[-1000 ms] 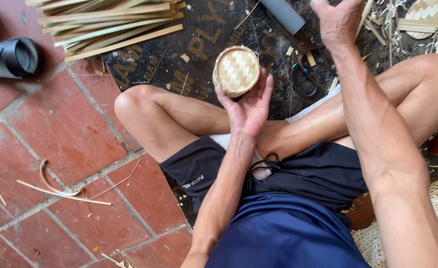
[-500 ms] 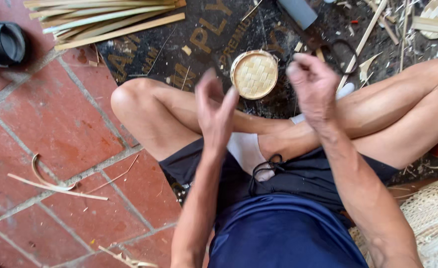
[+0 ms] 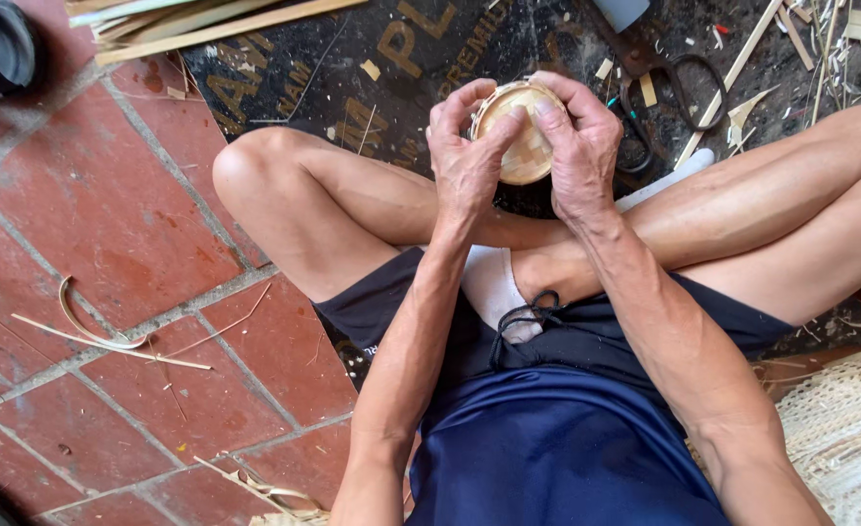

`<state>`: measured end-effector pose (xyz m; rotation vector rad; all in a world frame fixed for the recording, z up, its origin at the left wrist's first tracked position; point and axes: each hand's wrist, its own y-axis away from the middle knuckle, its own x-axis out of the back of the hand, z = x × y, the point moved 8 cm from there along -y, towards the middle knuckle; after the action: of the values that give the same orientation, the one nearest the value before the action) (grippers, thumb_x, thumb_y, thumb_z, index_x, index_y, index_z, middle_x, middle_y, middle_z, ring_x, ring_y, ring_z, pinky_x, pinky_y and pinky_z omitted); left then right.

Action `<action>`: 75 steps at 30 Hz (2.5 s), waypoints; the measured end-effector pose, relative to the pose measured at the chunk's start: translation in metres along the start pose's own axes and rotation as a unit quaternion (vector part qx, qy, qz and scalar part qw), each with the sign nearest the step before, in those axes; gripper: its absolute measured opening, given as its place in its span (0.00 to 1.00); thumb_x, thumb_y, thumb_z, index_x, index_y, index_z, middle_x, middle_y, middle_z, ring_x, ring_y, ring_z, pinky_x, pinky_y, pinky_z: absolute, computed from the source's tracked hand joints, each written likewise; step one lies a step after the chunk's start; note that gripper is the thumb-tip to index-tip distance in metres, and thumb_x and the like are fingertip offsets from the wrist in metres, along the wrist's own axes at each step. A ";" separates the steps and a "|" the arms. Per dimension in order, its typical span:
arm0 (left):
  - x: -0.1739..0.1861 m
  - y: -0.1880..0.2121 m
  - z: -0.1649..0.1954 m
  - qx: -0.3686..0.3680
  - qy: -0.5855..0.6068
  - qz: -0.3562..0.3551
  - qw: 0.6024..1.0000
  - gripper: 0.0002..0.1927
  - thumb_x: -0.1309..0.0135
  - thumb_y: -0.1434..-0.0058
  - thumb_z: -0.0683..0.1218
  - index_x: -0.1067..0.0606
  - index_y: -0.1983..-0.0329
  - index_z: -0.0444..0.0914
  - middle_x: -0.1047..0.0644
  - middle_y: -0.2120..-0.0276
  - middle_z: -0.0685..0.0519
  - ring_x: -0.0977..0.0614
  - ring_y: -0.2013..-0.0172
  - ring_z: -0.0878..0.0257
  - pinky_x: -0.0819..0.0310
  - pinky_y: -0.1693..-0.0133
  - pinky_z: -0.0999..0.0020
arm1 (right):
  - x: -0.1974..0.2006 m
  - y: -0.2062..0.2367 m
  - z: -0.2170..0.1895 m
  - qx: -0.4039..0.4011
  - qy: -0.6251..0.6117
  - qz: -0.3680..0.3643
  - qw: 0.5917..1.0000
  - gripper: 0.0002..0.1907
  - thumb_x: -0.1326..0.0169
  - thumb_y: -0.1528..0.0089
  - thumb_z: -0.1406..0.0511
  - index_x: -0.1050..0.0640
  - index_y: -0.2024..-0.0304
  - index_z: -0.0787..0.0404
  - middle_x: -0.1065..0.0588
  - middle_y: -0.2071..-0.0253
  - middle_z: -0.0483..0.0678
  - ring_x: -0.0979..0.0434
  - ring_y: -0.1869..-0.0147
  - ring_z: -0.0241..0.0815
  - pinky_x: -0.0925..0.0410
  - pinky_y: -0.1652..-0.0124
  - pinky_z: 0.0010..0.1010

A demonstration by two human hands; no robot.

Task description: The person sits on the floor assembling a small woven bamboo basket, fitting a round woven base into a perforated woven cylinder and tucking bamboo strips along the rim by hand. They press the rim with a gray cylindrical tool, apply glue from a squeeze bottle around the edge, and press the joint to secure it.

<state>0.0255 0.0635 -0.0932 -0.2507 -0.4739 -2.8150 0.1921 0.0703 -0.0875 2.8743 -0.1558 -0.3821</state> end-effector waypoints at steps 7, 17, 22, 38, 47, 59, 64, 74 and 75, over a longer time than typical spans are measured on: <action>-0.011 0.007 0.004 -0.023 -0.008 0.008 1.000 0.20 0.33 0.41 0.49 0.18 0.45 0.45 0.27 0.53 0.53 0.26 0.47 0.61 0.27 0.43 0.66 | -0.001 0.000 0.000 0.022 0.010 0.006 1.000 0.14 0.42 0.31 0.68 0.21 0.45 0.69 0.20 0.49 0.47 0.22 0.47 0.33 0.28 0.44 0.24; -0.009 0.014 -0.012 -0.045 0.091 -0.001 0.995 0.19 0.38 0.34 0.45 0.21 0.40 0.37 0.25 0.46 0.51 0.23 0.44 0.63 0.28 0.40 0.71 | 0.002 0.010 -0.008 -0.037 -0.048 -0.045 0.997 0.23 0.43 0.33 0.68 0.26 0.36 0.69 0.22 0.41 0.51 0.22 0.41 0.36 0.29 0.38 0.27; 0.000 0.012 -0.030 0.073 0.292 -0.006 0.954 0.23 0.42 0.31 0.47 0.25 0.35 0.35 0.21 0.43 0.48 0.21 0.46 0.63 0.27 0.48 0.70 | 0.015 0.003 -0.020 -0.030 -0.027 -0.005 0.999 0.18 0.46 0.30 0.68 0.25 0.39 0.69 0.22 0.42 0.53 0.20 0.42 0.39 0.26 0.40 0.30; 0.023 0.103 0.169 -0.330 -0.138 -0.105 0.928 0.13 0.35 0.35 0.42 0.22 0.49 0.38 0.21 0.60 0.54 0.20 0.55 0.58 0.31 0.51 0.65 | -0.009 0.032 -0.110 0.063 -0.080 -0.228 0.968 0.54 0.42 0.35 0.38 0.43 0.23 0.66 0.35 0.29 0.59 0.32 0.26 0.48 0.34 0.29 0.40; 0.019 0.176 0.233 -0.548 -0.135 -0.096 0.820 0.15 0.38 0.36 0.42 0.20 0.46 0.36 0.20 0.47 0.47 0.19 0.43 0.54 0.40 0.37 0.51 | -0.003 0.049 -0.088 -0.077 -0.436 -0.252 0.861 0.46 0.46 0.36 0.38 0.34 0.31 0.65 0.33 0.35 0.62 0.34 0.30 0.62 0.28 0.39 0.55; 0.031 0.130 0.215 -0.371 -0.051 -0.093 0.923 0.51 0.27 0.43 0.55 0.46 0.27 0.36 0.35 0.34 0.35 0.32 0.31 0.46 0.34 0.29 0.51 | 0.003 0.066 -0.073 -0.234 -0.466 -0.182 0.834 0.51 0.64 0.30 0.32 0.31 0.34 0.74 0.28 0.37 0.64 0.25 0.36 0.57 0.32 0.35 0.49; 0.029 0.130 0.212 -0.371 -0.081 -0.065 0.923 0.54 0.25 0.45 0.55 0.46 0.27 0.34 0.33 0.34 0.38 0.29 0.33 0.48 0.32 0.30 0.55 | -0.004 0.067 -0.063 -0.271 -0.492 -0.175 0.809 0.49 0.66 0.30 0.34 0.30 0.37 0.72 0.26 0.39 0.62 0.25 0.38 0.55 0.31 0.37 0.47; 0.028 0.129 0.210 -0.364 -0.062 -0.092 0.925 0.58 0.22 0.47 0.56 0.48 0.25 0.37 0.31 0.34 0.42 0.24 0.35 0.51 0.30 0.34 0.62 | -0.008 0.068 -0.060 -0.275 -0.491 -0.175 0.808 0.42 0.66 0.26 0.38 0.29 0.41 0.71 0.26 0.43 0.60 0.25 0.40 0.52 0.31 0.37 0.44; 0.027 0.129 0.210 -0.365 -0.053 -0.105 0.924 0.59 0.22 0.47 0.56 0.50 0.25 0.38 0.31 0.34 0.43 0.24 0.35 0.51 0.31 0.34 0.62 | -0.006 0.068 -0.058 -0.274 -0.489 -0.174 0.810 0.42 0.66 0.25 0.38 0.28 0.41 0.71 0.26 0.44 0.60 0.25 0.40 0.52 0.31 0.37 0.44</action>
<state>0.0640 0.0120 0.1456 -0.5215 0.5953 -3.0713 0.1967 0.0178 -0.0145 1.8656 0.2786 -1.6368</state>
